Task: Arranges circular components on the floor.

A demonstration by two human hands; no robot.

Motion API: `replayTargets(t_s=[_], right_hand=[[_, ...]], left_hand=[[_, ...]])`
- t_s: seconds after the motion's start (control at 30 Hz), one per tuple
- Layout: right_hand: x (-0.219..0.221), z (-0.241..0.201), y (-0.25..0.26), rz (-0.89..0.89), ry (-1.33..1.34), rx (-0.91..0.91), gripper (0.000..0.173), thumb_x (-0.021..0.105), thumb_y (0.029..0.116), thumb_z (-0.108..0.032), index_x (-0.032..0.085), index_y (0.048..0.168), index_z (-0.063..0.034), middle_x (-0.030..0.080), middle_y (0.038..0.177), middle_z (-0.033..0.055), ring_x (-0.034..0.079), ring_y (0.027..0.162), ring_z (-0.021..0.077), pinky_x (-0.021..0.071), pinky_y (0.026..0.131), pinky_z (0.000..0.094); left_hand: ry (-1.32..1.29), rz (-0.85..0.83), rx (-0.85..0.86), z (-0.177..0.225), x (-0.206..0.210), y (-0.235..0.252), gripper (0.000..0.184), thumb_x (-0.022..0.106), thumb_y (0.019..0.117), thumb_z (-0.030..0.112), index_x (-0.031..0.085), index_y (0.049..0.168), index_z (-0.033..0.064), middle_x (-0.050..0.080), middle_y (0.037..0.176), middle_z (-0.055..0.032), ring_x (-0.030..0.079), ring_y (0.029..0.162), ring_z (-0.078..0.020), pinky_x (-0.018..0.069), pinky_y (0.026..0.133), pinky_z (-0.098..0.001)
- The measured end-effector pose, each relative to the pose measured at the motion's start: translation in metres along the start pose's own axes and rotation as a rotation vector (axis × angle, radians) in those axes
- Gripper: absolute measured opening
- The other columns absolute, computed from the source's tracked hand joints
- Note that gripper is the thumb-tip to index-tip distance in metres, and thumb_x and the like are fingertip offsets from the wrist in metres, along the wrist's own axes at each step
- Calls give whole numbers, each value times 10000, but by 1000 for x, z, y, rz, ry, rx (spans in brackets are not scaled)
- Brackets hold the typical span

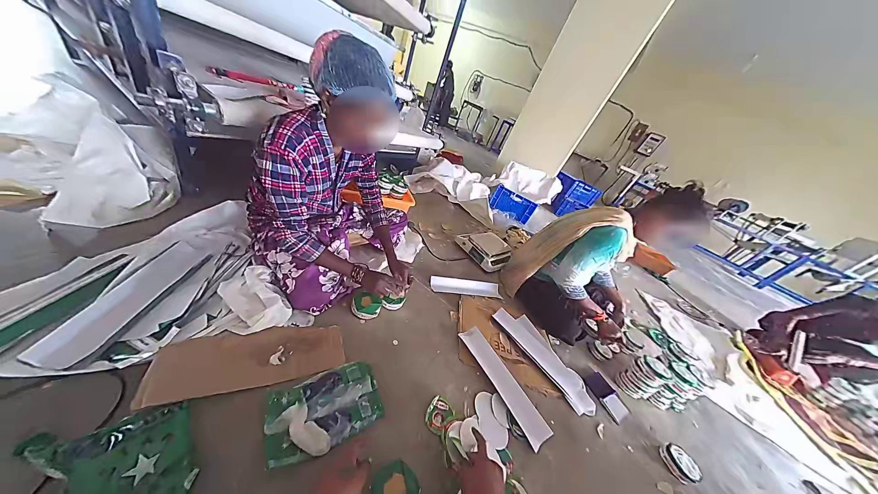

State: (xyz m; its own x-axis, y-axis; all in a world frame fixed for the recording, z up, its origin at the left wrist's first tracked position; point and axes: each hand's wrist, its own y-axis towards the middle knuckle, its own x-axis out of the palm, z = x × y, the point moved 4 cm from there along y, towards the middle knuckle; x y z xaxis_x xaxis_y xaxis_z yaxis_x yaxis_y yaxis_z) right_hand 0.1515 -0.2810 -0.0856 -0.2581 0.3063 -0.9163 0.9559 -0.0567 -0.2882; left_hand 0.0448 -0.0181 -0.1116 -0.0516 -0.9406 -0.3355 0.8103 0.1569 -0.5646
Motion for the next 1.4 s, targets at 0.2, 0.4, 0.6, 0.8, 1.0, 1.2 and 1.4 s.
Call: replayTargets(t_s=[0.2,0.4,0.6,0.8,1.0,1.2,1.4], right_hand=[[-15,39,-21,90,421,103,715,887,771,-190,580,1406,-73,767,1008,168,728,944,380,526,878,628],[-29,68,-35,76,784,165,643,844,833,-73,551,1394,39,694,1144,273,692,975,319,540,900,460],[-57,34,-123,379,558,-446,420,799,784,-31,680,1157,121,750,940,198,724,883,312,566,873,484],[-19,28,-145,163,222,-478,646,761,813,-75,533,1402,59,629,1323,268,598,1238,440,467,1054,567],[5,17,-133,-316,962,-70,625,622,986,-11,313,1523,67,682,1094,258,713,908,258,594,823,396],[41,-5,-87,-276,783,-28,653,750,910,-51,419,1465,41,705,1124,258,732,913,329,591,843,470],[48,-29,-50,-286,685,22,705,777,900,-102,408,1496,-26,736,1107,211,735,965,343,576,879,513]], left_hand=[[-93,6,67,27,15,-25,478,561,1050,161,460,1483,-16,611,1323,-286,619,1207,-396,473,1053,-528],[-228,-175,83,44,58,-49,406,524,1068,141,504,1447,-4,647,1257,-271,662,1103,-366,514,976,-501],[-615,-349,-62,65,90,-76,568,321,1121,413,471,1437,-34,646,1234,-268,682,1036,-350,551,910,-485],[-557,-85,97,53,74,-74,380,578,992,-16,574,1372,-15,649,1238,-215,652,1043,-247,543,893,-406],[-490,35,-16,23,72,-79,392,610,972,-43,581,1363,-38,604,1343,-257,626,1169,-328,504,995,-467],[-351,220,-64,9,65,-66,445,607,981,-11,536,1420,-7,630,1266,-266,623,1149,-358,488,1005,-488],[-97,389,20,19,61,-45,521,596,988,32,472,1494,38,639,1302,-228,655,1142,-364,506,1014,-519]])
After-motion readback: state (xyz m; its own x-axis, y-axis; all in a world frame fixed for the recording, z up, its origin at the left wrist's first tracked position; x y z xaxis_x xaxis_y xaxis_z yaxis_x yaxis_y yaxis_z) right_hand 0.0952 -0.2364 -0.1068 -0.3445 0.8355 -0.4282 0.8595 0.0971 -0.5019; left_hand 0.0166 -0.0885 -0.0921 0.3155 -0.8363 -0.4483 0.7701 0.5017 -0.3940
